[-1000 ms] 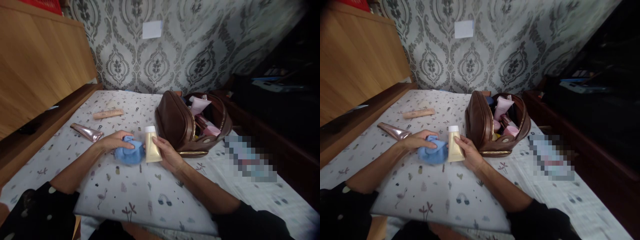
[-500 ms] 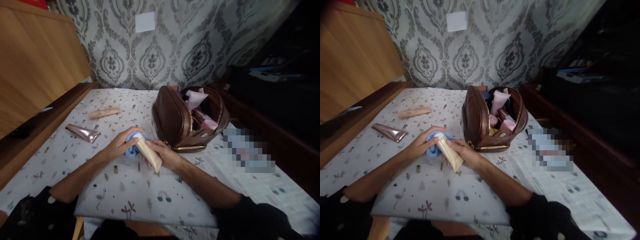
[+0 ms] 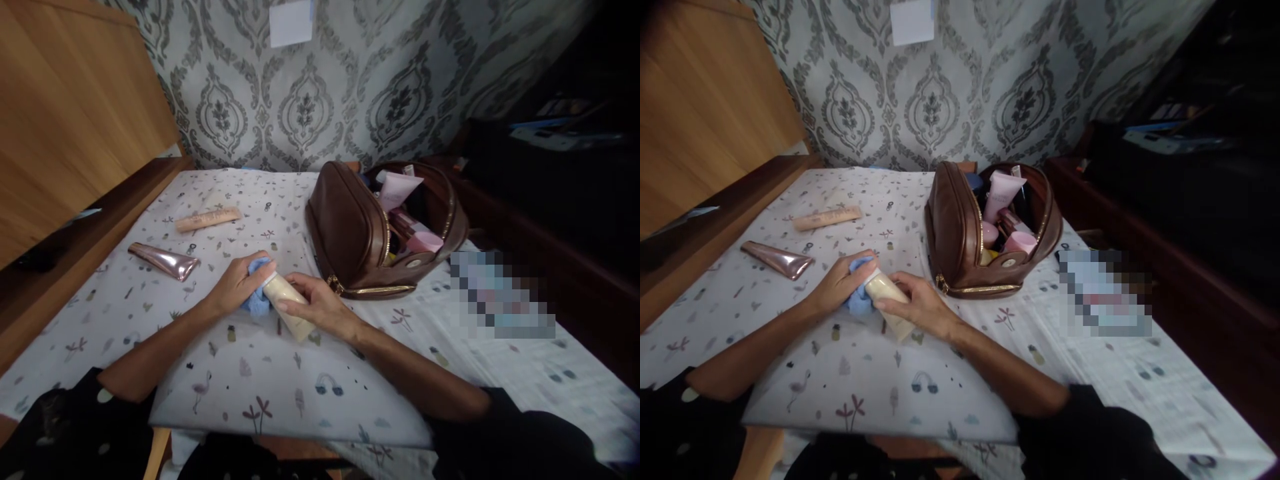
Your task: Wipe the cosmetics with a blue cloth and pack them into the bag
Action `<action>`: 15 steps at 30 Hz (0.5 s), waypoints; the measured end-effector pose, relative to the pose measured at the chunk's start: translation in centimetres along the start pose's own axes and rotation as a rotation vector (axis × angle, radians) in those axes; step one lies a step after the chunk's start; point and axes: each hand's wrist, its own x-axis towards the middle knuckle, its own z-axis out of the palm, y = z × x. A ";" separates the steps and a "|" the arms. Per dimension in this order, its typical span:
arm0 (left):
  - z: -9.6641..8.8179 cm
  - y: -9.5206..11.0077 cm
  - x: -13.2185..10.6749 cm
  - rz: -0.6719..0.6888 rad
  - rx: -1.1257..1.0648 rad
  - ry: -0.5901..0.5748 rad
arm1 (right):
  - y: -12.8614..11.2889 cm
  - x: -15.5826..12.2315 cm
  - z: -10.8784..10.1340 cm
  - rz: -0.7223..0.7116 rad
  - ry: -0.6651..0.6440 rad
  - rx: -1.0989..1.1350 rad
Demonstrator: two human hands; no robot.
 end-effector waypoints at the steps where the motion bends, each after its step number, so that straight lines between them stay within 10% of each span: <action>1: -0.1 -0.1 0.1 0.006 0.000 0.022 | 0.1 0.1 0.0 -0.018 0.007 0.008; 7: -0.7 -0.7 0.4 -0.036 0.005 0.143 | 0.7 0.2 -0.2 -0.065 0.155 -0.094; 15: -0.7 -0.9 0.7 -0.126 -0.011 0.201 | 0.6 -0.6 0.4 -0.221 0.354 -0.812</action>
